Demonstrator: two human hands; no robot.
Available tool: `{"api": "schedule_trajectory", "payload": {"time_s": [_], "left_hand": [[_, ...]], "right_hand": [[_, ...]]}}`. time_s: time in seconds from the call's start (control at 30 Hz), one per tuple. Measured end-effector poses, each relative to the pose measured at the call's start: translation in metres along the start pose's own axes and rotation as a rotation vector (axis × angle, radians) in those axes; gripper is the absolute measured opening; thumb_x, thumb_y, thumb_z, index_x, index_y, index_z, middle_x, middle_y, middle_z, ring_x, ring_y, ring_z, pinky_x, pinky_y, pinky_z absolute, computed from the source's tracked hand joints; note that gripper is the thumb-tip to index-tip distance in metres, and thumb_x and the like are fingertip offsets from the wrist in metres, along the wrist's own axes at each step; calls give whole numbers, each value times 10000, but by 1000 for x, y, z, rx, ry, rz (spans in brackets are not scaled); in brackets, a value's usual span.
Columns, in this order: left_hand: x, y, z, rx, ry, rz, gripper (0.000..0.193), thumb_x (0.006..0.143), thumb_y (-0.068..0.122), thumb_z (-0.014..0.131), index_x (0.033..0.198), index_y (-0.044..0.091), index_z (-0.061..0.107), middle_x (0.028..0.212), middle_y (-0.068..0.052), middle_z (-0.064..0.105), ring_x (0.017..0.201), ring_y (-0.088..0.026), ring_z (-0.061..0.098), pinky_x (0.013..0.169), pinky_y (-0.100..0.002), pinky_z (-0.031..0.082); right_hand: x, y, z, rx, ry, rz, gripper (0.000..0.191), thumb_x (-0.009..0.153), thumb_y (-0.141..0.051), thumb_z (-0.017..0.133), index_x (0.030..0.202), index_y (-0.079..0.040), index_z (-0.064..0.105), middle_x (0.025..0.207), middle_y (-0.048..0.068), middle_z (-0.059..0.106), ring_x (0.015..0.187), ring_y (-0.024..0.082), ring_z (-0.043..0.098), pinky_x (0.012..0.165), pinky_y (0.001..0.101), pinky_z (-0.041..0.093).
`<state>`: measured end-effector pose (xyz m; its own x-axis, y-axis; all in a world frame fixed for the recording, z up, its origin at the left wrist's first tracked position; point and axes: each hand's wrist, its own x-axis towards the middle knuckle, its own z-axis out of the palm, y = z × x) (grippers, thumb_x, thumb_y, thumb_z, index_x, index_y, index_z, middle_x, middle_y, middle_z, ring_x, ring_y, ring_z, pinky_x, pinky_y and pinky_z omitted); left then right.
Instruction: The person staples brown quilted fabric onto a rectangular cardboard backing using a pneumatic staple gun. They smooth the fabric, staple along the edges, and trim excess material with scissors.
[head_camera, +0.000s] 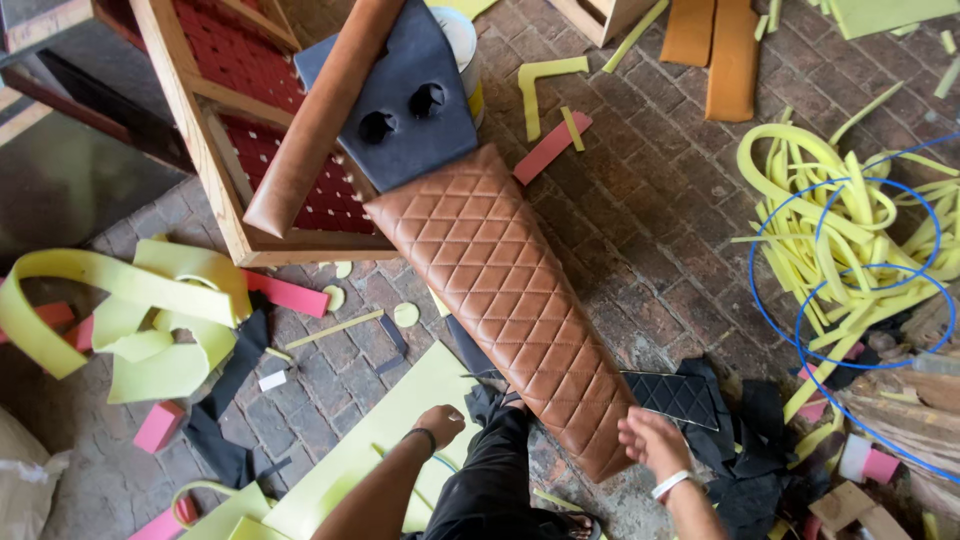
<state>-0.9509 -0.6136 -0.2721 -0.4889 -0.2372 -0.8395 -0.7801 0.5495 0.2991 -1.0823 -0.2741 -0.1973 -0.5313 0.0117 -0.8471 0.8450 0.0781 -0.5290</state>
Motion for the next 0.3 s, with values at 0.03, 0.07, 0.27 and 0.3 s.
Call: {"api": "schedule_trajectory", "payload": {"time_s": [0.03, 0.07, 0.27, 0.3], "left_hand": [[-1, 3, 0, 31, -11, 15, 371, 861, 391, 681, 1187, 233, 764, 1212, -72, 737, 1183, -269, 663, 1048, -388, 503], [0, 7, -3, 66, -24, 35, 372, 870, 394, 684, 1199, 237, 758, 1225, -78, 724, 1195, -278, 650, 1054, -393, 494], [7, 37, -6, 100, -47, 177, 390, 843, 396, 697, 1172, 193, 748, 1195, -89, 749, 1172, -272, 684, 1031, -390, 524], [9, 43, -6, 125, -55, 198, 383, 844, 387, 700, 1165, 186, 753, 1178, -96, 753, 1146, -268, 685, 1011, -388, 527]], "right_hand": [[-9, -9, 1, -15, 16, -66, 354, 925, -139, 684, 1265, -41, 686, 1091, 154, 771, 895, 218, 719, 754, 354, 570], [-19, -20, -1, -26, 38, -133, 319, 930, -104, 677, 1236, -17, 694, 1081, 166, 776, 897, 220, 729, 769, 358, 588], [-106, -75, -102, -56, 50, -923, 355, 922, -90, 701, 1259, 8, 646, 1143, 144, 722, 1050, 212, 703, 955, 314, 563], [-137, -74, -146, -37, 83, -924, 355, 922, -90, 701, 1259, 8, 646, 1143, 144, 722, 1050, 212, 703, 955, 314, 563]]}}
